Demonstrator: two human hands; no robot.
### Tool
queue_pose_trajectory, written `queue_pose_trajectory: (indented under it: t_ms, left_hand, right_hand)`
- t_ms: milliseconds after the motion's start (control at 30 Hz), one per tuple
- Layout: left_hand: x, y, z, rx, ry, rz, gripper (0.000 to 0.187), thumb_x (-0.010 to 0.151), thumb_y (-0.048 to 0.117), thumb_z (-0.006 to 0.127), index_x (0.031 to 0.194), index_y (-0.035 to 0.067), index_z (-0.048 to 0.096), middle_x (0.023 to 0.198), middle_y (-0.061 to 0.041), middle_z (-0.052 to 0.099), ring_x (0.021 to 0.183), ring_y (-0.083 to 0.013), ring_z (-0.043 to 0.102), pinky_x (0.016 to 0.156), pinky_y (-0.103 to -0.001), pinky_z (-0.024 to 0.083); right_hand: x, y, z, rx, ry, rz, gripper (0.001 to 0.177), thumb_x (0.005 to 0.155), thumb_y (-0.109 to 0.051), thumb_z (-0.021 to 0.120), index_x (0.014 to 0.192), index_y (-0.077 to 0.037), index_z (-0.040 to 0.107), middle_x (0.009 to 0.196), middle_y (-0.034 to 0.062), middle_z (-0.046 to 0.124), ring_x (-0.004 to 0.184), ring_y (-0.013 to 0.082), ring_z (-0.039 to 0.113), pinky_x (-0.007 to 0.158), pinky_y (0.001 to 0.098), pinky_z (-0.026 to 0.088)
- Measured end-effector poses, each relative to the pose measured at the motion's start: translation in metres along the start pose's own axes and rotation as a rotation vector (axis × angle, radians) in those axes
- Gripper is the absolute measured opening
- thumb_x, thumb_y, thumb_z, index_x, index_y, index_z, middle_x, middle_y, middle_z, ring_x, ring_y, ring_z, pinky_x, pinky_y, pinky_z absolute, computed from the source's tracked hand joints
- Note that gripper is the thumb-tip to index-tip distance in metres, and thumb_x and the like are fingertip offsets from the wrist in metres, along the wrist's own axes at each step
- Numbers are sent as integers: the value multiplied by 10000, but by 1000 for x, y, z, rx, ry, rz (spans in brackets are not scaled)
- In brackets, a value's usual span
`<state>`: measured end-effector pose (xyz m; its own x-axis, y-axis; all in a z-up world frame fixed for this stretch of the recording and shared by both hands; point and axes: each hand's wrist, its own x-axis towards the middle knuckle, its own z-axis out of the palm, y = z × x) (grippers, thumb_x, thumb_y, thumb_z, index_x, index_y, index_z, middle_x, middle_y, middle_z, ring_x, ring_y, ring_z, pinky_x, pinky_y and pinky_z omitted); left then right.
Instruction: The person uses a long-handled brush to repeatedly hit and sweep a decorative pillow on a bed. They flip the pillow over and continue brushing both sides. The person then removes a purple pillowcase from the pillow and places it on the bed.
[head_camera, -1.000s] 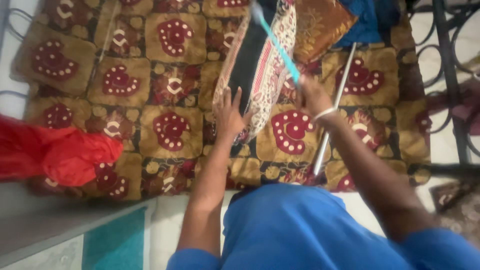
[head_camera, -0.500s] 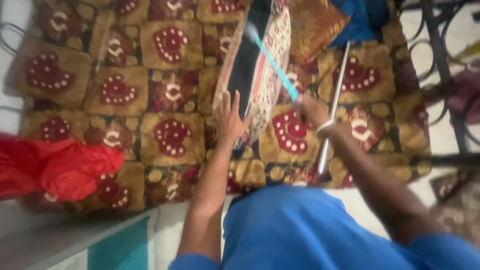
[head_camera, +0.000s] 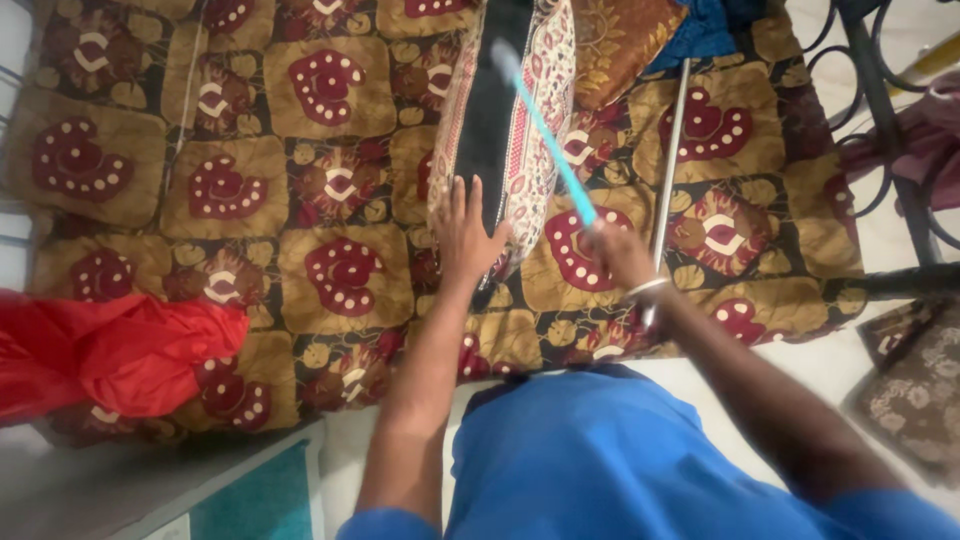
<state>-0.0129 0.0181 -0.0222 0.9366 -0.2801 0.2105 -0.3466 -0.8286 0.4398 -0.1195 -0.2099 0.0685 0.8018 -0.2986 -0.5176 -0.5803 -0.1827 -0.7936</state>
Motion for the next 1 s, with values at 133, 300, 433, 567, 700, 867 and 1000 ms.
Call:
queue_pose_trajectory:
  t_ms: [133,300,433,567,700,867,1000]
  left_hand:
    - [-6,-2,-2,16,-26,-47,949,840,557,733,1588,131,333,1643,-225,281,1510,-436,260,1216,-620,159]
    - [-18,1,-7,-43,-9,-135,951,840,532,764,1576,124,320,1635,-238,253,1519,-450,224,1205,-595,156]
    - [-44,5,-4,-80,127,-164,1002,815,516,816,1588,116,319,1630,-270,279,1504,-461,279,1194,-587,251]
    - [-60,5,-1,-313,220,-200,1033,803,482,847,1606,121,307,1626,-257,359,1494,-436,377,1206,-506,359]
    - [-67,7,7,-329,218,-339,1105,789,403,917,1613,64,262,1592,-325,315,1484,-473,305,1184,-487,310]
    - [-75,0,14,-437,329,-279,1155,747,323,922,1593,-21,214,1586,-331,336,1494,-445,326,1217,-465,306]
    - [-90,-13,23,-465,378,-247,1044,779,274,899,1573,-34,295,1526,-327,457,1413,-449,465,1157,-448,394]
  right_hand:
    - [-7,-21,-47,233,-16,-513,374,1126,-302,374,966,-60,610,709,25,566,539,112,539,460,249,492]
    - [-2,-4,-60,231,-208,-863,453,1111,-437,305,1071,-87,589,831,22,601,622,111,562,529,281,505]
    - [-4,53,-9,-338,-176,-86,524,1096,-453,380,875,-61,650,669,47,566,566,136,523,497,303,432]
    - [-12,67,-27,-309,-261,-328,391,1076,-324,405,858,-101,640,648,44,572,510,133,533,441,266,471]
    - [-16,36,-90,168,-227,-589,368,1100,-351,402,988,-104,650,754,20,605,593,113,560,519,245,517]
    - [-27,44,-88,166,-280,-741,462,1087,-487,345,981,-122,608,706,-11,559,564,89,535,490,243,493]
    - [-47,79,-44,-266,-525,-203,546,1070,-507,447,759,-62,499,620,26,460,496,169,437,417,309,403]
